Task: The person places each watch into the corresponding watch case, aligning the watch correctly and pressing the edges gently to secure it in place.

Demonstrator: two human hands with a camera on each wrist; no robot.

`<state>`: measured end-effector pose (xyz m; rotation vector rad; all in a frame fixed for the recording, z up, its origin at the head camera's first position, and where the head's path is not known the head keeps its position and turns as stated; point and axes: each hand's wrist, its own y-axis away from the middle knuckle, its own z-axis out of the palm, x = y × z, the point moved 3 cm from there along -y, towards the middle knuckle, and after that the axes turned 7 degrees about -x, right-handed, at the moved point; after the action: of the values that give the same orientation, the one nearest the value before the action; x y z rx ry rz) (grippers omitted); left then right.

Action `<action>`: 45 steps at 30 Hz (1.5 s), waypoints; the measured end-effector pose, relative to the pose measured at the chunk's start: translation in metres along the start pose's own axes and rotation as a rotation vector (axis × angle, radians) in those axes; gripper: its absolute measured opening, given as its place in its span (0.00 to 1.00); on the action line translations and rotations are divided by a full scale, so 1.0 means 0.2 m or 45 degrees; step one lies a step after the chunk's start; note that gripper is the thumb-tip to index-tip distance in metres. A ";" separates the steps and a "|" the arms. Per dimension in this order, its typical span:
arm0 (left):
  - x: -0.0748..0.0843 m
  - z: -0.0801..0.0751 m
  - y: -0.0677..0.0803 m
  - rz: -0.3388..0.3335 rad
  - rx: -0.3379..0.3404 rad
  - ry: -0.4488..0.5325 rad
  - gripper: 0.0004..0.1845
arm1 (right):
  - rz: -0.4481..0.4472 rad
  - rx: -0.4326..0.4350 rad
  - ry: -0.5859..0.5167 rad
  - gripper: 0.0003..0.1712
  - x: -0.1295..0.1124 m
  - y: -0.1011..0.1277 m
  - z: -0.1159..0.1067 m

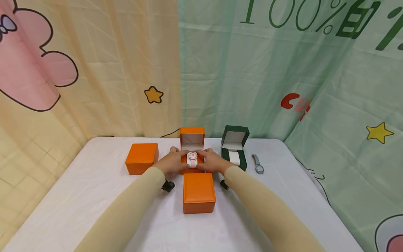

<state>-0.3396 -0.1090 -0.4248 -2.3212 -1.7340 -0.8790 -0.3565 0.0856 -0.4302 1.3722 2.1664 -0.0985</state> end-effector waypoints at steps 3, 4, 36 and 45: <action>-0.02 0.01 -0.01 -0.024 -0.017 0.047 0.38 | 0.015 -0.026 -0.019 0.41 0.00 -0.01 0.00; -0.02 0.01 -0.01 -0.036 -0.023 0.063 0.38 | 0.026 -0.035 -0.027 0.42 -0.01 -0.01 0.00; -0.04 0.02 -0.03 -0.038 -0.078 0.376 0.36 | 0.134 -0.094 -0.192 0.44 0.00 -0.03 0.01; -0.04 0.03 -0.04 -0.041 -0.082 0.347 0.37 | 0.158 -0.104 -0.168 0.43 0.00 -0.03 0.01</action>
<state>-0.3461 -0.1111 -0.4357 -2.0962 -1.6551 -1.2089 -0.3615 0.0812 -0.4325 1.4097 1.9512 -0.0514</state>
